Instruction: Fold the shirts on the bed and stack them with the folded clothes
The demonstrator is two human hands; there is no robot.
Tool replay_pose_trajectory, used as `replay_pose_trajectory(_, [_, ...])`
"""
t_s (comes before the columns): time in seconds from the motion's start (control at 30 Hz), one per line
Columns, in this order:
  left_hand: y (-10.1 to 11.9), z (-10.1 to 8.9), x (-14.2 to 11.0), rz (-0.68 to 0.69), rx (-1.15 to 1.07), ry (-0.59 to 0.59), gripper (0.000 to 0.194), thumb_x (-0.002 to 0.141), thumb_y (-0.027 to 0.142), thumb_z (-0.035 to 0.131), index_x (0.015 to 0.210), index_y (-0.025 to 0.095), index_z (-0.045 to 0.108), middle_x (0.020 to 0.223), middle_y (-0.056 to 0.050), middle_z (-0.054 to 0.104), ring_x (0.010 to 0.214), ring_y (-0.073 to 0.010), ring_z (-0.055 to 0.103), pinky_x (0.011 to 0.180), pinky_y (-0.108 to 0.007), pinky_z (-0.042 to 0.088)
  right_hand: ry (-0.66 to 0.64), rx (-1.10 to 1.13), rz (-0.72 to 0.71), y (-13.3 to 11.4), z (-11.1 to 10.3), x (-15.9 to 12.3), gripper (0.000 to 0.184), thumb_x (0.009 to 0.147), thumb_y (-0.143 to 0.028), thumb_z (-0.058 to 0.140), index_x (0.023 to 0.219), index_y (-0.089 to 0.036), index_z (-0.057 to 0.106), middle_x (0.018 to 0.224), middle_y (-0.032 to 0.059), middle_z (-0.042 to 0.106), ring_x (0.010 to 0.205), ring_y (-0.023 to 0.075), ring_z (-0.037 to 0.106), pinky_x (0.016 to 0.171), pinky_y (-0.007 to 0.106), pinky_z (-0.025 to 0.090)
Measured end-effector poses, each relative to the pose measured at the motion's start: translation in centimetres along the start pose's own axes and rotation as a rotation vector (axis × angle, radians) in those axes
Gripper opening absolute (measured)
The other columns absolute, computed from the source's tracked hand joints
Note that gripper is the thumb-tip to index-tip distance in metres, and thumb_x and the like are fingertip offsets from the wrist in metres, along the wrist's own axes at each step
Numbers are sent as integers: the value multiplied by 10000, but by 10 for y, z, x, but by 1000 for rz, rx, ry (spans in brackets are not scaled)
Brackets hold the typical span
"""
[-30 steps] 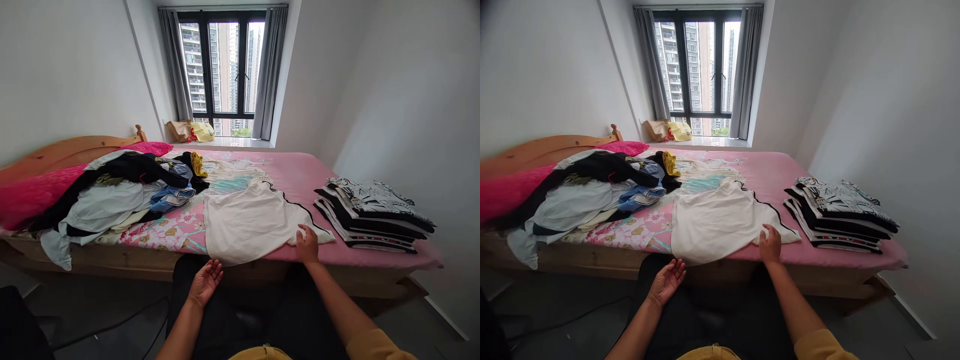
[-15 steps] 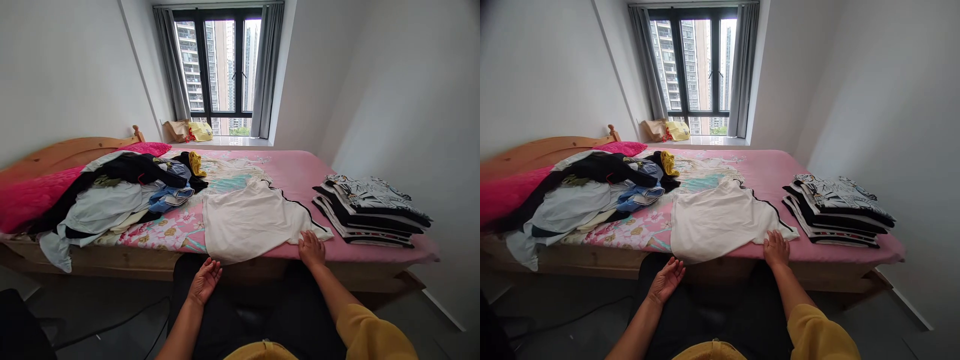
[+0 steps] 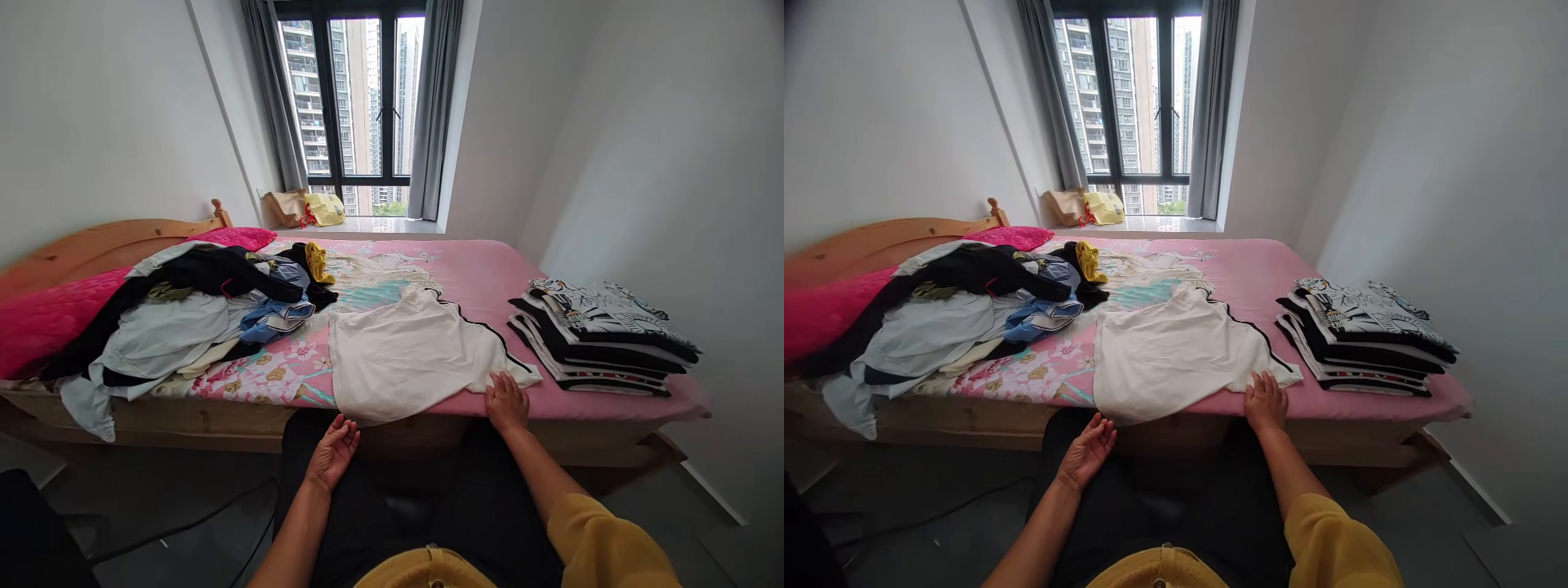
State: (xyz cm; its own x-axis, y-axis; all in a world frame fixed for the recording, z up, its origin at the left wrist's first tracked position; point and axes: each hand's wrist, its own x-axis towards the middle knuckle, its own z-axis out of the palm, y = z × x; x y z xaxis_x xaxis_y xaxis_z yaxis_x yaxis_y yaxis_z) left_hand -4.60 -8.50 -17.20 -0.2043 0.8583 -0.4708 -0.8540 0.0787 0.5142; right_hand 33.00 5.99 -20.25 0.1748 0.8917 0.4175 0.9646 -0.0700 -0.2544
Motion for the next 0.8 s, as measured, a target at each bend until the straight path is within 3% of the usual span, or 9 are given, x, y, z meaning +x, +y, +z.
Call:
replay_pose_trajectory(0.13, [0, 1, 1, 18, 46, 33, 321, 726, -70, 521, 916, 180, 587, 738, 11, 654, 641, -95, 647, 665, -237, 525, -42, 185, -13, 7, -9, 10, 406, 861, -328, 415, 1218, -201, 561, 1352, 90, 481, 1248, 241, 393, 1027, 408, 267])
replay_pose_trajectory(0.23, [-2, 1, 5, 31, 97, 87, 331, 737, -28, 541, 983, 192, 560, 808, -6, 660, 652, -98, 643, 662, -250, 517, -64, 301, 35, 25, -18, 30, 350, 839, -309, 421, 1089, -179, 629, 1208, 91, 583, 1137, 225, 482, 996, 360, 320])
replay_pose_trajectory(0.43, [-8, 5, 27, 82, 235, 199, 517, 652, -54, 578, 1056, 266, 537, 804, 43, 656, 705, -85, 630, 788, -304, 476, 14, 323, 368, 76, -25, 67, 496, 731, -149, 376, 1180, -25, 548, 1161, 208, 578, 1096, 297, 512, 947, 416, 367])
replay_pose_trajectory(0.6, [-15, 12, 35, 118, 314, 203, 223, 648, 6, 625, 815, 148, 590, 721, 1, 658, 640, -105, 610, 730, -276, 471, -111, 440, 413, 99, -23, 81, 419, 649, -211, 535, 1044, -131, 649, 905, 97, 671, 811, 237, 608, 768, 326, 450])
replay_pose_trajectory(0.8, [-15, 11, 18, 233, 300, 131, 141, 725, 68, 606, 838, 151, 586, 707, -13, 675, 692, -144, 655, 686, -252, 513, -81, 543, 338, 101, -45, 85, 225, 586, -392, 647, 670, -184, 626, 645, 28, 600, 684, 205, 549, 683, 308, 425])
